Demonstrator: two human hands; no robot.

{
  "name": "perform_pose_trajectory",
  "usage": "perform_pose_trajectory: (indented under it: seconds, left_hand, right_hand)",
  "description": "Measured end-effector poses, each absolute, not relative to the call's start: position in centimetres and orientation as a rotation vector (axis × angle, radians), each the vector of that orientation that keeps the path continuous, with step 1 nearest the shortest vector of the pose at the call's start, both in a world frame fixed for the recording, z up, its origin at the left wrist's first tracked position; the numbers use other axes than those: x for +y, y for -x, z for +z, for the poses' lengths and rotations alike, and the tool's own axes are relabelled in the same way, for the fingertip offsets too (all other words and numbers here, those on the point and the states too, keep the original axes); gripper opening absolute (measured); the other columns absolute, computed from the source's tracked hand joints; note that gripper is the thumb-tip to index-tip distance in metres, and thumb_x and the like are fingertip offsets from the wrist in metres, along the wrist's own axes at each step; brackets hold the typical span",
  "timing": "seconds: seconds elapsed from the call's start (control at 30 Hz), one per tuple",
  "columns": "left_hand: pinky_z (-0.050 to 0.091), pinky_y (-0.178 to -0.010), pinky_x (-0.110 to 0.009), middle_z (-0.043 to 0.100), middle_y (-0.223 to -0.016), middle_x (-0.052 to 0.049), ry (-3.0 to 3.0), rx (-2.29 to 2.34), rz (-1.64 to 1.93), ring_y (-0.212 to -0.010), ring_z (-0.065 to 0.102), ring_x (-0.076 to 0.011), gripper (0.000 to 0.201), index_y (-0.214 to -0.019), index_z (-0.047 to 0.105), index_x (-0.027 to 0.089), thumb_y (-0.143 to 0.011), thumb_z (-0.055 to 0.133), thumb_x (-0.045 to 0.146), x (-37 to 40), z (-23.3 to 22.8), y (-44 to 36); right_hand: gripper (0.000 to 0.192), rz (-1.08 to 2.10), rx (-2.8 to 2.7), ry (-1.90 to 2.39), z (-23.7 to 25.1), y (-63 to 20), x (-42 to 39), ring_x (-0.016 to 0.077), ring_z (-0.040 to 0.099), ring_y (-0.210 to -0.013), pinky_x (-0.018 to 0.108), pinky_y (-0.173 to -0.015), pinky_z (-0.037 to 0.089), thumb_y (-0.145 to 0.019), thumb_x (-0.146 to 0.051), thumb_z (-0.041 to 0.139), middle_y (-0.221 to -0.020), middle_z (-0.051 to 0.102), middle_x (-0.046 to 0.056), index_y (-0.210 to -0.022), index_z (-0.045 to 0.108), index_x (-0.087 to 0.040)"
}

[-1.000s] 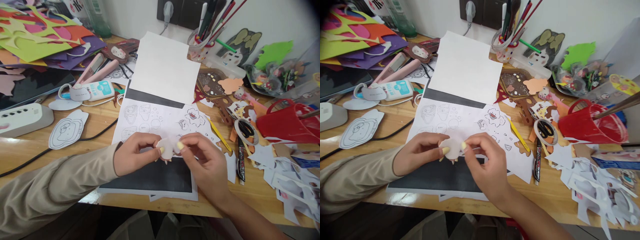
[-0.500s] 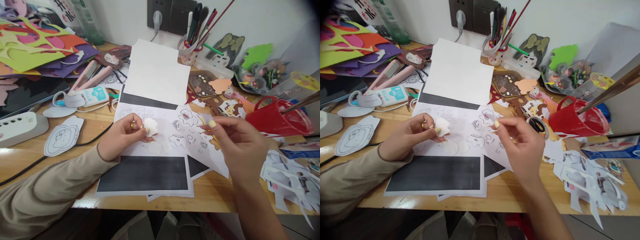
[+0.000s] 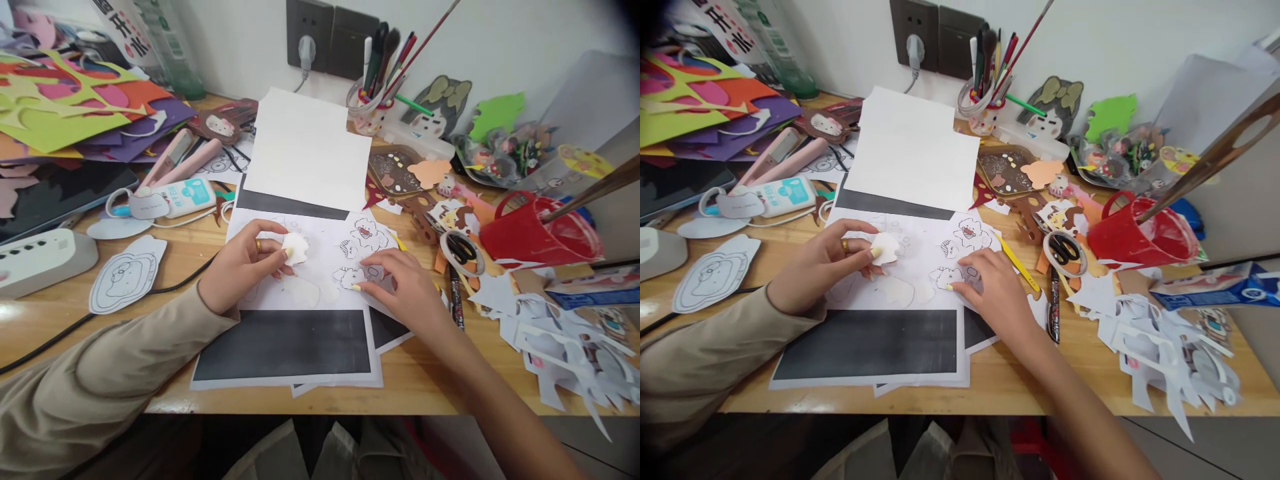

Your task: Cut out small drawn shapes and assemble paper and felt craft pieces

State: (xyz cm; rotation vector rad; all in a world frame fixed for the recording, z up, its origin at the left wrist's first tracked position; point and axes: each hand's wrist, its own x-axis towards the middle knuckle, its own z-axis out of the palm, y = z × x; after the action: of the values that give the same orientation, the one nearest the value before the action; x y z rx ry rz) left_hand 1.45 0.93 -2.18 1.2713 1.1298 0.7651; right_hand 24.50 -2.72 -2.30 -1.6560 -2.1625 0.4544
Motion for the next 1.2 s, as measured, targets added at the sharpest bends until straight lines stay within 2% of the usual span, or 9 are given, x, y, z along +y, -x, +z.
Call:
perform_pose_trajectory:
  seconds: [0.1, 0.3, 0.47, 0.63, 0.77, 0.83, 0.97, 1.07, 1.2]
  left_hand:
    - [0.042, -0.055, -0.017, 0.055, -0.069, 0.001, -1.28, 1.115, 0.782, -0.06, 0.057, -0.0085, 0.028, -0.097, 0.038, 0.016, -0.073, 0.051, 0.021, 0.8, -2.4, -1.5]
    - [0.043, -0.058, -0.018, 0.054, -0.069, 0.002, -1.275, 1.082, 0.778, -0.061, 0.056, -0.008, 0.028, -0.096, 0.037, 0.017, -0.073, 0.051, 0.024, 0.5, -2.8, -1.5]
    - [0.044, -0.067, -0.022, 0.051, -0.07, 0.002, -1.315, 1.039, 0.734, -0.066, 0.056, -0.0091, 0.03, -0.1, 0.035, 0.018, -0.075, 0.049, 0.025, 0.4, -3.0, -1.5]
    - [0.043, -0.058, -0.024, 0.051, -0.073, -0.001, -1.797, 1.128, 0.53, -0.059, 0.049, -0.0096, 0.032, -0.108, 0.038, 0.018, -0.077, 0.042, 0.028, 0.0, -3.0, -1.5]
    - [0.04, -0.079, -0.038, 0.046, -0.107, -0.011, -2.432, 1.226, 0.586, -0.087, 0.047, -0.0203, 0.03, -0.1, 0.052, 0.015, -0.074, 0.046, 0.028, -0.5, -3.3, -1.7]
    - [0.036, -0.088, -0.04, 0.044, -0.115, -0.011, -2.674, 1.043, 0.671, -0.101, 0.041, -0.0233, 0.03, -0.102, 0.053, 0.015, -0.075, 0.047, 0.027, -0.8, -3.7, -2.0]
    - [0.029, -0.098, -0.034, 0.044, -0.121, -0.007, -2.92, 0.416, 0.521, -0.115, 0.034, -0.019, 0.038, -0.114, 0.043, 0.012, -0.081, 0.037, 0.028, -1.7, -4.6, -2.7]
    - [0.025, -0.101, -0.037, 0.03, -0.13, -0.011, -2.921, 0.382, 0.3, -0.121, 0.026, -0.022, 0.05, -0.12, 0.035, 0.008, -0.082, 0.03, 0.039, -2.0, -4.9, -3.3]
    - [0.024, -0.101, -0.04, 0.023, -0.132, -0.015, -2.829, 0.45, 0.21, -0.122, 0.023, -0.025, 0.056, -0.122, 0.033, 0.01, -0.079, 0.029, 0.046, -1.9, -5.0, -3.4]
  right_hand:
    - [0.015, 0.561, -2.183, 1.66, -2.4, -24.4, -2.2, 0.02, 0.048, -0.086, 0.034, -0.074, 0.038, -0.068, -0.026, 0.059, -0.088, 0.054, 0.004, -0.081, 0.057, -0.021]
    - [0.009, 0.818, -2.044, 1.738, -1.6, -24.3, -1.0, 0.0131, 0.051, -0.065, 0.026, -0.057, 0.037, -0.071, -0.027, 0.053, -0.076, 0.059, 0.001, -0.073, 0.054, -0.019]
    - [0.009, 0.827, -1.967, 1.672, -1.6, -24.1, -0.3, 0.0127, 0.053, -0.067, 0.025, -0.06, 0.039, -0.071, -0.026, 0.053, -0.075, 0.06, 0.001, -0.073, 0.054, -0.017]
    - [0.002, 0.755, -1.986, 1.624, -2.1, -23.4, -0.7, 0.0128, 0.053, -0.072, 0.026, -0.062, 0.04, -0.071, -0.019, 0.052, -0.08, 0.059, 0.002, -0.071, 0.053, -0.017]
    - [0.002, 0.726, -1.992, 1.579, -2.3, -23.3, -0.8, 0.0131, 0.053, -0.071, 0.025, -0.061, 0.04, -0.072, -0.018, 0.051, -0.08, 0.058, 0.002, -0.069, 0.052, -0.017]
    - [0.001, 0.755, -1.976, 1.564, -2.5, -23.4, -0.7, 0.0133, 0.053, -0.072, 0.026, -0.062, 0.041, -0.072, -0.018, 0.051, -0.081, 0.058, 0.003, -0.071, 0.052, -0.017]
    - [0.012, 0.826, -1.913, 1.593, -3.0, -23.4, -0.5, 0.012, 0.054, -0.068, 0.028, -0.065, 0.043, -0.07, -0.017, 0.052, -0.086, 0.058, 0.003, -0.082, 0.053, -0.017]
    - [0.016, 0.869, -1.894, 1.61, -3.0, -23.3, -0.5, 0.0126, 0.055, -0.07, 0.028, -0.066, 0.044, -0.069, -0.015, 0.052, -0.085, 0.059, 0.003, -0.085, 0.054, -0.017]
    - [0.015, 0.907, -1.871, 1.6, -2.8, -23.2, -0.5, 0.013, 0.055, -0.071, 0.028, -0.066, 0.044, -0.069, -0.013, 0.05, -0.081, 0.06, 0.003, -0.083, 0.056, -0.017]
